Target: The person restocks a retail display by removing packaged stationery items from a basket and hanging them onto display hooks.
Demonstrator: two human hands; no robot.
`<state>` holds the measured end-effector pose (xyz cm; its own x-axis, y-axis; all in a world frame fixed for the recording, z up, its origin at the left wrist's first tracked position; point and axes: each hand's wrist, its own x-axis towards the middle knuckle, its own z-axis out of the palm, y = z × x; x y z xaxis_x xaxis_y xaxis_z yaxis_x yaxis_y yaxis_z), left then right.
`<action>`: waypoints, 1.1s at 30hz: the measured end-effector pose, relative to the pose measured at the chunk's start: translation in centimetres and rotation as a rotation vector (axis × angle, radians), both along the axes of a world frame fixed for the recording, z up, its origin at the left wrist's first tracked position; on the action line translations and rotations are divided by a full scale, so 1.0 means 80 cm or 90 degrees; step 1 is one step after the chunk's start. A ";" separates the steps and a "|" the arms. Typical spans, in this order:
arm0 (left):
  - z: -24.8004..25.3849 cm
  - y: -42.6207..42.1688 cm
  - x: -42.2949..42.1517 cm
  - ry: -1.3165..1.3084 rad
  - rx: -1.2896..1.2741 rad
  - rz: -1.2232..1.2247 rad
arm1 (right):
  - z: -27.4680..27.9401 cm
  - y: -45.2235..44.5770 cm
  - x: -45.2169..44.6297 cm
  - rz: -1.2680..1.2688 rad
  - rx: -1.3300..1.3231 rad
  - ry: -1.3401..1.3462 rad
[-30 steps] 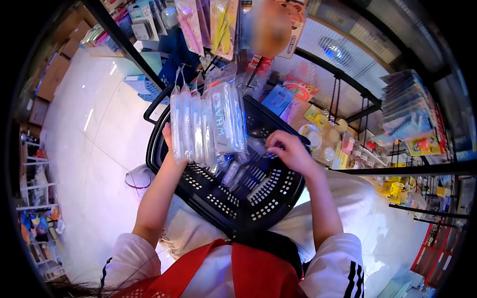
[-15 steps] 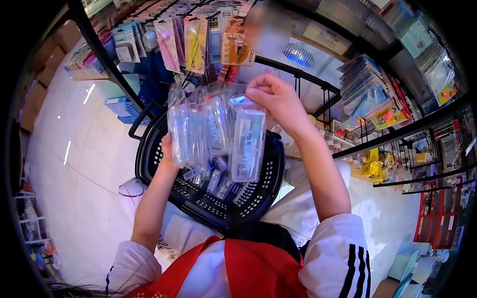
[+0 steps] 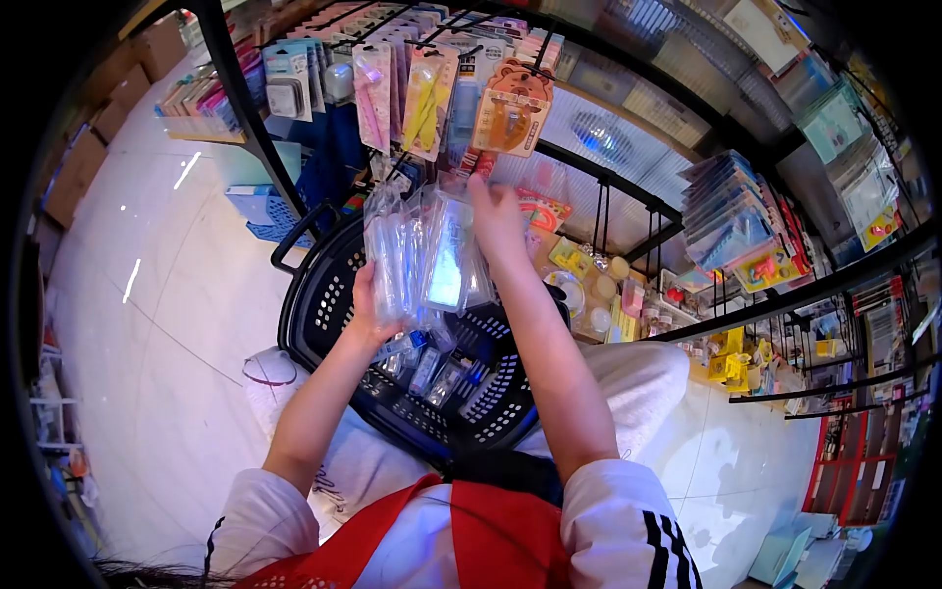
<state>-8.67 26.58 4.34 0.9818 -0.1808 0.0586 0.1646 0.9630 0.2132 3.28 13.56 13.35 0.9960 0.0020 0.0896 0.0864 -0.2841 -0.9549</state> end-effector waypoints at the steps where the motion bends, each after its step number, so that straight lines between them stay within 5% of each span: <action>1: 0.001 0.000 0.000 0.011 0.013 0.012 | -0.002 -0.003 -0.015 0.049 0.013 0.032; 8: 0.003 -0.023 -0.004 0.094 0.151 0.064 | -0.067 -0.030 -0.031 0.106 -0.040 0.021; 16: 0.013 -0.034 0.000 0.071 0.050 0.082 | -0.045 -0.067 -0.049 0.237 0.448 0.240; 20: 0.014 -0.053 0.013 -0.174 0.058 0.036 | -0.017 -0.116 -0.050 0.381 0.577 0.312; 22: -0.026 -0.059 0.011 -0.006 0.028 0.119 | -0.011 -0.162 -0.048 0.467 0.589 0.321; 24: -0.054 -0.073 0.001 0.074 0.007 0.142 | -0.030 -0.221 -0.033 0.567 0.444 0.270; 26: -0.063 -0.101 -0.005 0.070 -0.011 0.109 | -0.029 -0.276 -0.017 0.638 0.393 0.412; 29: -0.058 -0.143 0.001 0.056 -0.050 0.059 | -0.084 -0.333 0.006 0.467 0.137 0.352; 33: -0.056 -0.191 0.026 0.022 -0.112 -0.007 | -0.135 -0.351 0.051 0.345 0.047 0.166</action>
